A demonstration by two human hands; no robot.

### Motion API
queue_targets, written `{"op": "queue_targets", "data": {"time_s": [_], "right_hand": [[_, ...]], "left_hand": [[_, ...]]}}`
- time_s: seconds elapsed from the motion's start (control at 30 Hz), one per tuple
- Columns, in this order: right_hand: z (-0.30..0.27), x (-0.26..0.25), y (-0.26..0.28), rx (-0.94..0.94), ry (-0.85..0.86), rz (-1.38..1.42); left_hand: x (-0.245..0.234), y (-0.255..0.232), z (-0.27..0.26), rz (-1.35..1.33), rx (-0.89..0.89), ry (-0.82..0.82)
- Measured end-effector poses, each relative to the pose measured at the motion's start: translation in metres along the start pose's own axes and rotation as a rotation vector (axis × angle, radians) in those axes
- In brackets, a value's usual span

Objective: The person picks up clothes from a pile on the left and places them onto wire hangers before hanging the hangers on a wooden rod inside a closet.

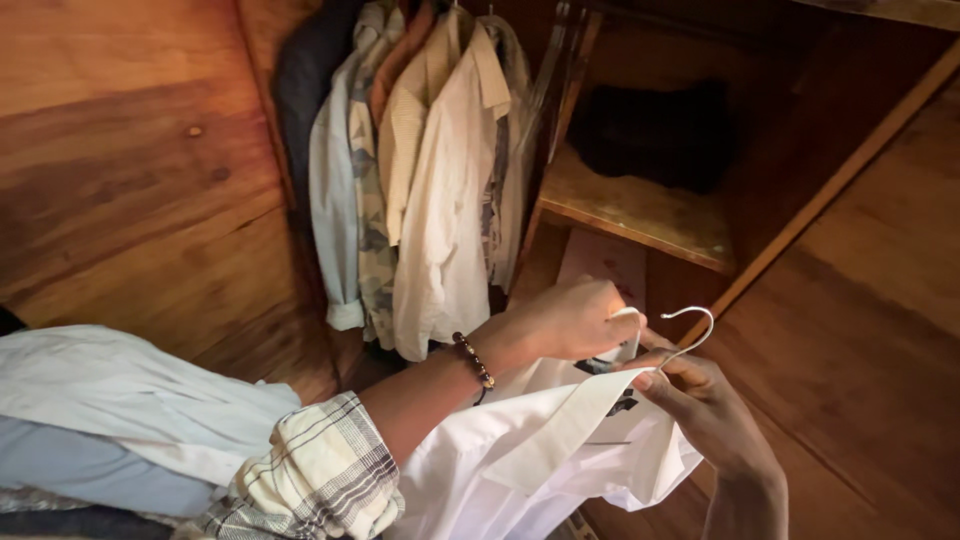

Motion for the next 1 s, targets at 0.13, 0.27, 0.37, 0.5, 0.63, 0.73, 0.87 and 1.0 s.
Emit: {"op": "queue_targets", "data": {"time_s": [0.13, 0.27, 0.37, 0.5, 0.63, 0.73, 0.87, 1.0], "right_hand": [[0.004, 0.006, -0.010, 0.053, -0.001, -0.014], [0.007, 0.013, -0.004, 0.036, -0.016, -0.245], [0.005, 0.019, 0.009, -0.039, -0.026, -0.388], [-0.001, 0.021, 0.012, 0.082, -0.102, -0.401], [-0.008, 0.028, 0.018, 0.180, -0.114, -0.402], [-0.013, 0.029, 0.022, 0.236, -0.148, -0.446], [-0.023, 0.020, 0.024, 0.298, -0.197, -0.415], [-0.040, 0.009, 0.024, 0.344, -0.331, -0.413]], "left_hand": [[0.000, -0.001, -0.012, 0.050, 0.004, 0.065], [0.000, -0.001, -0.024, 0.057, 0.088, 0.188], [-0.006, 0.012, -0.035, 0.106, 0.107, 0.259], [-0.005, 0.047, -0.049, 0.201, -0.027, 0.276], [-0.010, 0.083, -0.053, 0.278, 0.048, 0.054], [-0.013, 0.109, -0.056, 0.243, 0.068, -0.156], [-0.015, 0.138, -0.059, 0.126, -0.031, -0.400], [-0.024, 0.144, -0.067, -0.007, -0.040, -0.662]]}}
Point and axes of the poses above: each hand's wrist, its own z-axis towards the middle knuckle, its own x-axis out of the palm, y = z × x, the point moved 6 cm from there along z, towards the middle knuckle, and after that the axes turned 6 degrees about y, right-handed, at the moved point
